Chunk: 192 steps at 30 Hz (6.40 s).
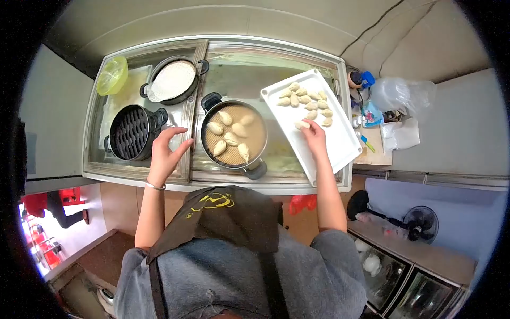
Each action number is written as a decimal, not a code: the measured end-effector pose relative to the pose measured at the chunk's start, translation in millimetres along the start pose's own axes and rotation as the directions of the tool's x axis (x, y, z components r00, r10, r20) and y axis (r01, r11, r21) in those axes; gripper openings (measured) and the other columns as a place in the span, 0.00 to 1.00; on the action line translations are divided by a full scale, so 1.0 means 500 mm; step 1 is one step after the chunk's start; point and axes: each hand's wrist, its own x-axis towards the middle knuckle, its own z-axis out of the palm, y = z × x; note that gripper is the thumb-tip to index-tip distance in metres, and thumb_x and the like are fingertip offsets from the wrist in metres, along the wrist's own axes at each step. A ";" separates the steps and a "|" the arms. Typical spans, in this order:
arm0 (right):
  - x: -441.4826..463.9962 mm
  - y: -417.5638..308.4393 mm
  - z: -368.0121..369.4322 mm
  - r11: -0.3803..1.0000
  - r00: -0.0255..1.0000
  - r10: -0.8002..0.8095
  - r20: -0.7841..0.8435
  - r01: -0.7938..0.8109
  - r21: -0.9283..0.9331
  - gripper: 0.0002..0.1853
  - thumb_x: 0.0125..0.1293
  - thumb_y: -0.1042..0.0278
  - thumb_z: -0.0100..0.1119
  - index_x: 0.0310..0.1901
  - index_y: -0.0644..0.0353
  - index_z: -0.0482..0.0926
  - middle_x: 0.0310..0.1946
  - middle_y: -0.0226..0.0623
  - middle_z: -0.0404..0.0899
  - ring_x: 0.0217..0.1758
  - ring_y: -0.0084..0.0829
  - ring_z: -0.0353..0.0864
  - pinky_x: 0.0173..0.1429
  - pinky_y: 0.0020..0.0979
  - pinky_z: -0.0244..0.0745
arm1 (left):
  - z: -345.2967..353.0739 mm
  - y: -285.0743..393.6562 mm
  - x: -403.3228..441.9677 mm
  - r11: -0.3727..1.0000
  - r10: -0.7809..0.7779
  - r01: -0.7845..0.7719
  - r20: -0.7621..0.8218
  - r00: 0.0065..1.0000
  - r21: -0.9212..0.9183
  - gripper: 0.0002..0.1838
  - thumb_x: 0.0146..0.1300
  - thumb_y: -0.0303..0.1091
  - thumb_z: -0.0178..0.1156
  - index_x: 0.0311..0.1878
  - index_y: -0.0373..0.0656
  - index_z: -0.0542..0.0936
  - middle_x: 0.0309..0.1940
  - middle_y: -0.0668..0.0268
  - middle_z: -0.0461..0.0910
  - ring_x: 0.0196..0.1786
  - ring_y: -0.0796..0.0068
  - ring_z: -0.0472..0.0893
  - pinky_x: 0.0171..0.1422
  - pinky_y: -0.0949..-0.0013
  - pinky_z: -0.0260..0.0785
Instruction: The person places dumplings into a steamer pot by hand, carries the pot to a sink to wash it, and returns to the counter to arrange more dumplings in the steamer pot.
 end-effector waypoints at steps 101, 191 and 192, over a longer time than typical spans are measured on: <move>-0.284 -0.083 0.088 0.943 0.808 0.098 0.581 -0.262 0.204 0.16 0.73 0.54 0.50 0.37 0.59 0.78 0.30 0.30 0.81 0.28 0.15 0.73 0.33 0.18 0.65 | 0.193 -0.133 0.180 0.950 -0.151 0.126 -0.068 0.986 -0.285 0.18 0.65 0.44 0.57 0.38 0.34 0.79 0.32 0.54 0.83 0.36 0.62 0.80 0.45 0.65 0.70; -0.093 -0.320 0.371 0.713 0.821 -0.351 0.450 0.546 -0.440 0.14 0.56 0.57 0.66 0.28 0.59 0.77 0.23 0.35 0.79 0.28 0.39 0.80 0.32 0.38 0.73 | 0.098 -0.104 0.044 0.580 -0.375 0.503 0.338 0.863 -0.641 0.14 0.67 0.40 0.60 0.50 0.43 0.79 0.45 0.73 0.79 0.48 0.83 0.75 0.51 0.76 0.69; -0.089 -0.316 0.369 0.712 0.820 -0.350 0.452 0.547 -0.440 0.14 0.56 0.57 0.66 0.28 0.59 0.77 0.23 0.35 0.79 0.28 0.39 0.80 0.32 0.38 0.73 | 0.097 -0.105 0.043 0.578 -0.376 0.503 0.337 0.863 -0.643 0.14 0.67 0.40 0.60 0.50 0.43 0.79 0.45 0.73 0.79 0.48 0.83 0.75 0.51 0.76 0.69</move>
